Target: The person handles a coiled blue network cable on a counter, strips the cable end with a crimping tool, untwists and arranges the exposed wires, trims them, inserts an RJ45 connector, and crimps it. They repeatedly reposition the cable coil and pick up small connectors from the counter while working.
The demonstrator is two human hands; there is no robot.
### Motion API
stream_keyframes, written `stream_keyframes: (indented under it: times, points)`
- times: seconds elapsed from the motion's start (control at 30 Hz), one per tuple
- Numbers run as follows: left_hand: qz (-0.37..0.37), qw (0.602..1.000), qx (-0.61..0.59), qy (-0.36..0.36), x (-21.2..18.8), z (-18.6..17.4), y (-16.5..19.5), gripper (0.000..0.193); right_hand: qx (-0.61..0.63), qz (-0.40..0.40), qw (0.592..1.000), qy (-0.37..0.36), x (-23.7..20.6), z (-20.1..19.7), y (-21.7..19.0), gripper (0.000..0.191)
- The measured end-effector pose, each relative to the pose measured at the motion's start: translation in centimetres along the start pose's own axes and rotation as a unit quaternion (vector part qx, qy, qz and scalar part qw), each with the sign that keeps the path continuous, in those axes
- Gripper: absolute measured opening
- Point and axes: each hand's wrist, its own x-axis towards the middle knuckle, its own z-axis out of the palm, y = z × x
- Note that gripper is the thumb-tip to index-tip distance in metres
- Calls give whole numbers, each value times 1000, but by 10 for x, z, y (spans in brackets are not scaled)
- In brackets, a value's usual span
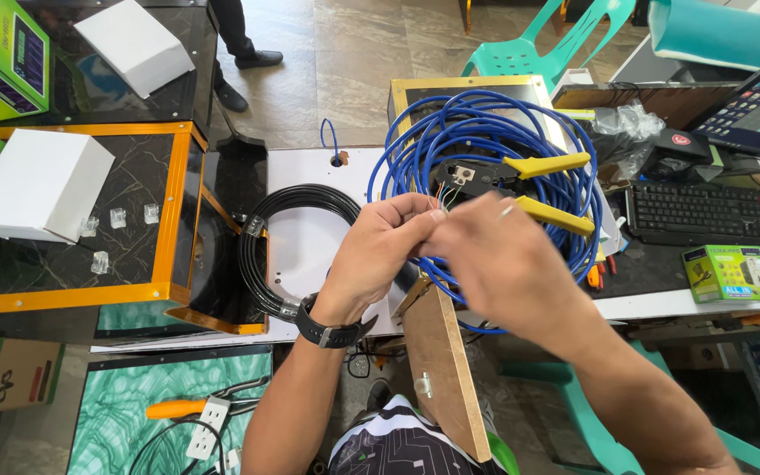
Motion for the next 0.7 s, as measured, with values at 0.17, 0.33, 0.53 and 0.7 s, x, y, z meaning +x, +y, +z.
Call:
stream_keyframes:
  times: [0.17,0.33,0.53,0.7]
  points:
    - [91,983,155,42,-10,12,5,19,347,368,862,22,-3,12,33,7]
    - [166,922,334,107,-14,32,5,18,365,358,859,44,-14,22,43,9]
    - [314,810,482,112,-14,37,8,12,397,366,840,56,-9,22,41,9]
    - [275,846,434,140,-6,33,8,15,312,302,900,48,-6,12,33,20]
